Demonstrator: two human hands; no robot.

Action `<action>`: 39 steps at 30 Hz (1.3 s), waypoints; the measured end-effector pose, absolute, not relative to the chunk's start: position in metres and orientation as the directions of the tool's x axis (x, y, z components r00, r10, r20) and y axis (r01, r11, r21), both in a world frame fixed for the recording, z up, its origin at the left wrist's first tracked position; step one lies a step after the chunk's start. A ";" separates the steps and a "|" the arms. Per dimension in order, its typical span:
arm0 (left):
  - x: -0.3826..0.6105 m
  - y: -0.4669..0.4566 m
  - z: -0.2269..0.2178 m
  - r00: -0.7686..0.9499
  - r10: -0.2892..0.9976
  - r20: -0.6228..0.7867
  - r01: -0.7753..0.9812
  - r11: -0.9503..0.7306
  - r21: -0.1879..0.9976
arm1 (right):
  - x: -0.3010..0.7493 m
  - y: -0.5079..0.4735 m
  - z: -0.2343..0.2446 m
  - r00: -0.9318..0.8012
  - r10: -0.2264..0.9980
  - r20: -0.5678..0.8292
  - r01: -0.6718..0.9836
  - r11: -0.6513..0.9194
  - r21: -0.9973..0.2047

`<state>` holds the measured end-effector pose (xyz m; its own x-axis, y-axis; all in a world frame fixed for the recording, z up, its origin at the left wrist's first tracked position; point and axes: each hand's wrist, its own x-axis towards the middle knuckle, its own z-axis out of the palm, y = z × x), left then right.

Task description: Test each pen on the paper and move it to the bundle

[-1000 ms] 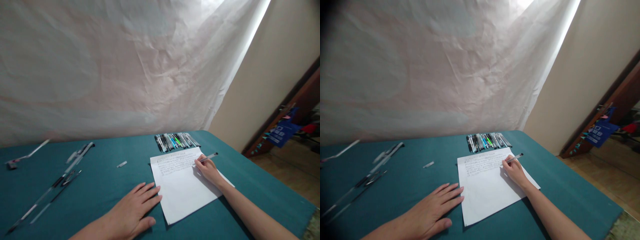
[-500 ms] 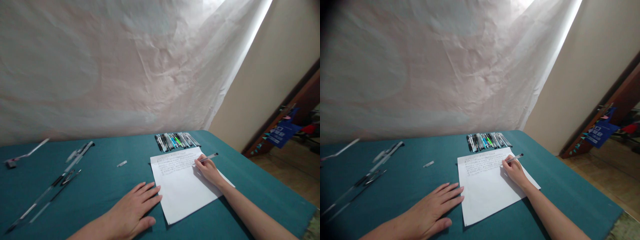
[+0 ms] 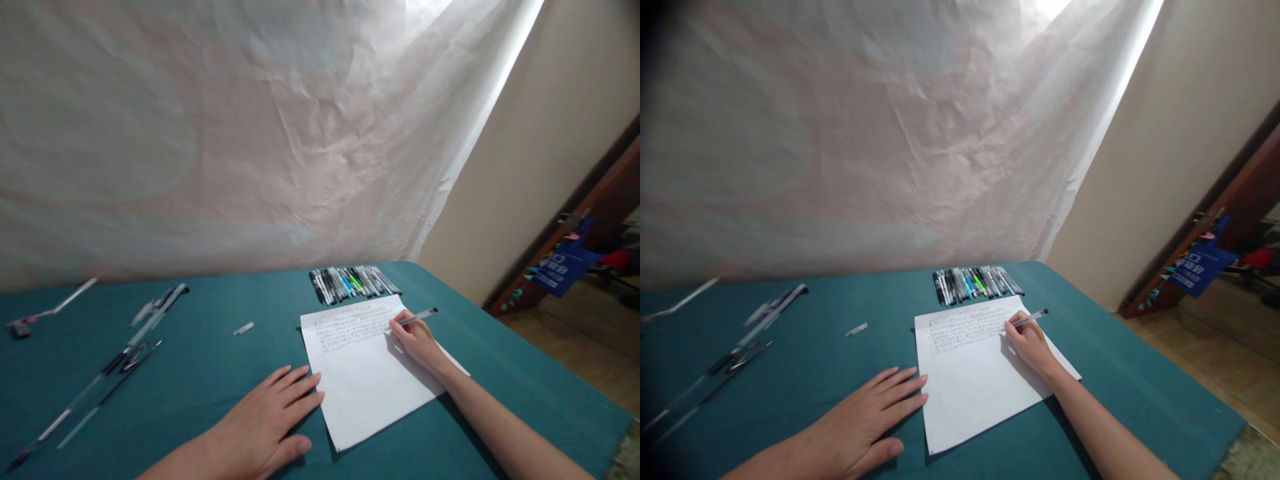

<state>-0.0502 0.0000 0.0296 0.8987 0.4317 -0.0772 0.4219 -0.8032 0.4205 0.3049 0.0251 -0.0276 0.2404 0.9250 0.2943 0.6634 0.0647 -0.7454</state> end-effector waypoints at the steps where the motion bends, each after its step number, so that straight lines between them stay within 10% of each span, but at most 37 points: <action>1: -0.050 0.000 0.031 0.897 0.433 -0.086 0.427 -0.802 0.418 | 0.305 0.025 -0.027 0.241 0.924 0.295 0.667 0.063 -0.742; 39: -0.049 -0.002 0.032 0.892 0.441 -0.099 0.438 -0.791 0.428 | 0.310 0.029 -0.034 0.208 0.906 0.369 0.713 0.118 -0.691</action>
<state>-0.0486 -0.0015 0.0325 0.8921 0.4410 -0.0987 0.4382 -0.7905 0.4279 0.3099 0.0287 -0.0341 0.2081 0.9058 0.3690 0.7133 0.1176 -0.6909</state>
